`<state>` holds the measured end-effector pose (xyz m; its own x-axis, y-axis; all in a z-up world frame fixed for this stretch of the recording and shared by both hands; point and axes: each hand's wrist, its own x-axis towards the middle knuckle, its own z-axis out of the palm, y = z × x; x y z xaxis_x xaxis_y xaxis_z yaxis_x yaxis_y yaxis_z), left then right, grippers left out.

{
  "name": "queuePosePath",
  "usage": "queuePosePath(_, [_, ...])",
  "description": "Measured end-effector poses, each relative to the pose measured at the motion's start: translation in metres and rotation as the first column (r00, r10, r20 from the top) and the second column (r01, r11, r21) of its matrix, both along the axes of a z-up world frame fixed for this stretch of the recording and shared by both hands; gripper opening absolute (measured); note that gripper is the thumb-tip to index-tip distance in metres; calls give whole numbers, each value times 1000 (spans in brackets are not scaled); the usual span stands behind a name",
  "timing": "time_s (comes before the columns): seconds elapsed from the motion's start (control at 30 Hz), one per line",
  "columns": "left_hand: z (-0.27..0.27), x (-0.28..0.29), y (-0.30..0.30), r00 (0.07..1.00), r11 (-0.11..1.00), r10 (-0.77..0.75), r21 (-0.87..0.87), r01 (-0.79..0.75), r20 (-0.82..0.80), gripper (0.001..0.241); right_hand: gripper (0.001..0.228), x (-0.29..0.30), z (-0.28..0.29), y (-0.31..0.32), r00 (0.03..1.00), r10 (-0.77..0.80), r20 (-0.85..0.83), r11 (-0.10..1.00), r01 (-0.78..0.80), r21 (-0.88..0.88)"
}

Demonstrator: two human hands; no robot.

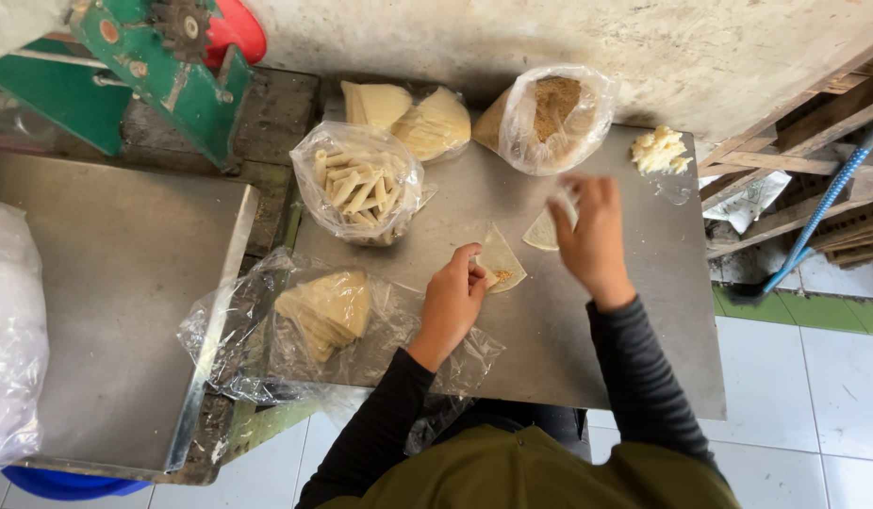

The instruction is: The person fills small triangle wrappers with a brown paste by hand and folds them into triangular shapes on a metal surface.

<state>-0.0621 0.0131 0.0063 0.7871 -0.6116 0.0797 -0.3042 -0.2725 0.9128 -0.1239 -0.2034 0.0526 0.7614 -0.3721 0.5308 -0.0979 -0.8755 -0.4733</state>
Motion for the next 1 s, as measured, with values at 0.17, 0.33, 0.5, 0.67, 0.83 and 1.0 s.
queuePosePath(0.17, [-8, -4, -6, 988, 999, 35, -21, -32, 148, 43, 23, -40, -35, 42, 978, -3, -209, 999, 13, 48])
queuePosePath(0.33, [-10, -8, -8, 959, 996, 58, 46, -74, 277, 45, 19, -44, -56, 68, 949, -151, -275, 988, 149, -29])
queuePosePath(0.5, [-11, -8, -13, 956, 991, 36, 115, -73, 292, 45, 11, -42, -61, 72, 947, -164, -278, 985, 173, 9])
queuePosePath(0.67, [-10, -9, -13, 961, 991, 32, 114, -66, 275, 45, 11, -41, -59, 71, 976, -88, -197, 980, 120, 157])
queuePosePath(0.83, [-9, -9, -13, 968, 995, 25, 91, -50, 251, 45, 20, -39, -55, 79, 998, -12, -60, 943, 31, 330])
queuePosePath(1.0, [-11, -8, -14, 962, 997, 33, 57, -50, 271, 45, 21, -41, -58, 84, 954, -232, -189, 973, 229, -36])
